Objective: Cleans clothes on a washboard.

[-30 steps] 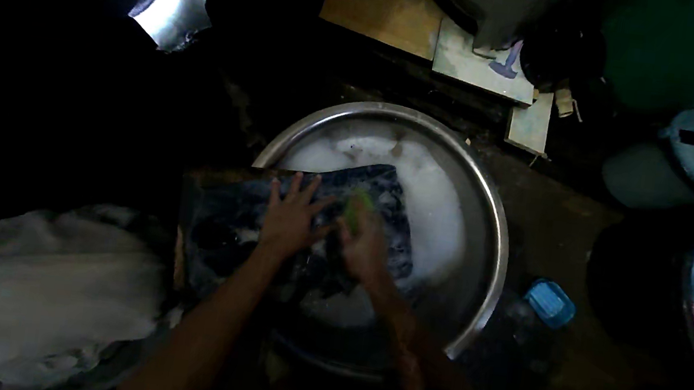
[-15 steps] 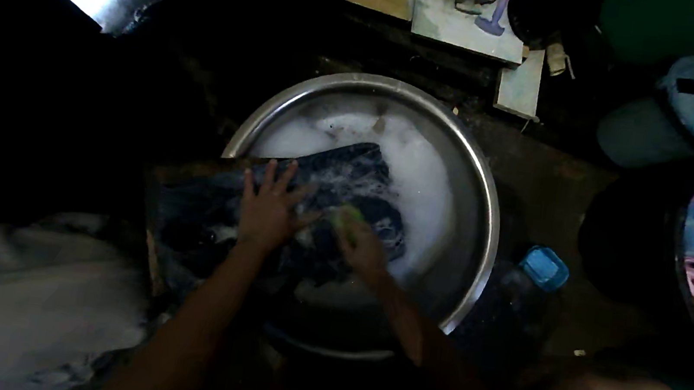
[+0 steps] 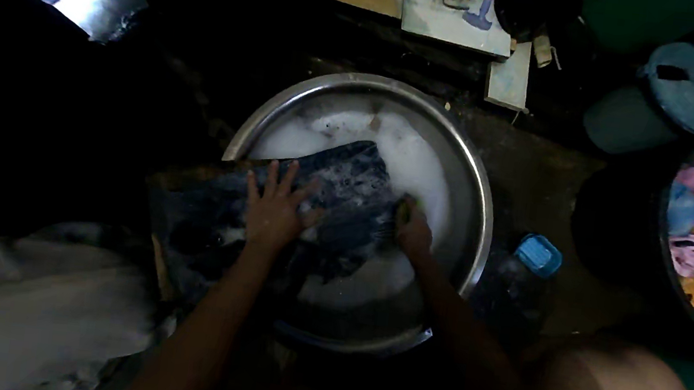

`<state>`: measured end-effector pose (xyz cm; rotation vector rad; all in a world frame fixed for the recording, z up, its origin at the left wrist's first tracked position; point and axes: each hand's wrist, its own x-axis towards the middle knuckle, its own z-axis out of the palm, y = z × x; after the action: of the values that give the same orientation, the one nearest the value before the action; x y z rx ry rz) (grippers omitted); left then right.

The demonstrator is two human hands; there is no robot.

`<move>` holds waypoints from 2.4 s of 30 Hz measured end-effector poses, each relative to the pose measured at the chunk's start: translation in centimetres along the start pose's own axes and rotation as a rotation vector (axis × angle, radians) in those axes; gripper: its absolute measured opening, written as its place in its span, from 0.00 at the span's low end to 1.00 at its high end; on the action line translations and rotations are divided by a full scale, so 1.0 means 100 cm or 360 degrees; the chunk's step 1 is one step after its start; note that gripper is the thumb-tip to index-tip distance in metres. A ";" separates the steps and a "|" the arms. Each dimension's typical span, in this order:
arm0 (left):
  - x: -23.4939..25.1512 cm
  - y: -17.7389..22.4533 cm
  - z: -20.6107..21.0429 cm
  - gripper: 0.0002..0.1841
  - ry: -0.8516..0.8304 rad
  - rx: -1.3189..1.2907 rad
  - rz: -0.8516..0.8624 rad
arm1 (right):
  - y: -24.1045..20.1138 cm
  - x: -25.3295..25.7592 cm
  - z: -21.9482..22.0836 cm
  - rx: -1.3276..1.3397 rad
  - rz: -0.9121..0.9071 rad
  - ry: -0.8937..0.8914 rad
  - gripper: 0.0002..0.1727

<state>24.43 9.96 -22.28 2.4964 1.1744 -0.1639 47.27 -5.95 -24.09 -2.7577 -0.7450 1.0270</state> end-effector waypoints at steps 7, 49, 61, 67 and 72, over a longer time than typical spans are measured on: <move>0.001 -0.005 -0.007 0.32 -0.0013 -0.0009 0.0017 | -0.040 -0.057 0.035 0.0166 -0.0553 0.0008 0.29; -0.002 -0.003 -0.004 0.30 0.0194 -0.0066 0.0107 | -0.113 -0.009 0.003 0.0031 -0.0948 -0.0207 0.29; 0.001 -0.005 -0.002 0.31 0.0216 -0.0009 0.0109 | -0.113 0.028 -0.006 -0.0027 -0.0850 -0.0168 0.29; 0.002 -0.001 -0.008 0.31 0.0148 0.0004 0.0062 | -0.130 0.050 -0.021 0.0158 -0.0586 0.0117 0.30; 0.002 -0.004 -0.002 0.31 0.0249 -0.0012 0.0135 | -0.105 0.035 -0.009 0.0074 -0.0622 -0.0076 0.29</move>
<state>24.26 10.34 -22.29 2.5856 1.1228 0.0594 45.83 4.94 -22.75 -2.4157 -1.1889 1.0099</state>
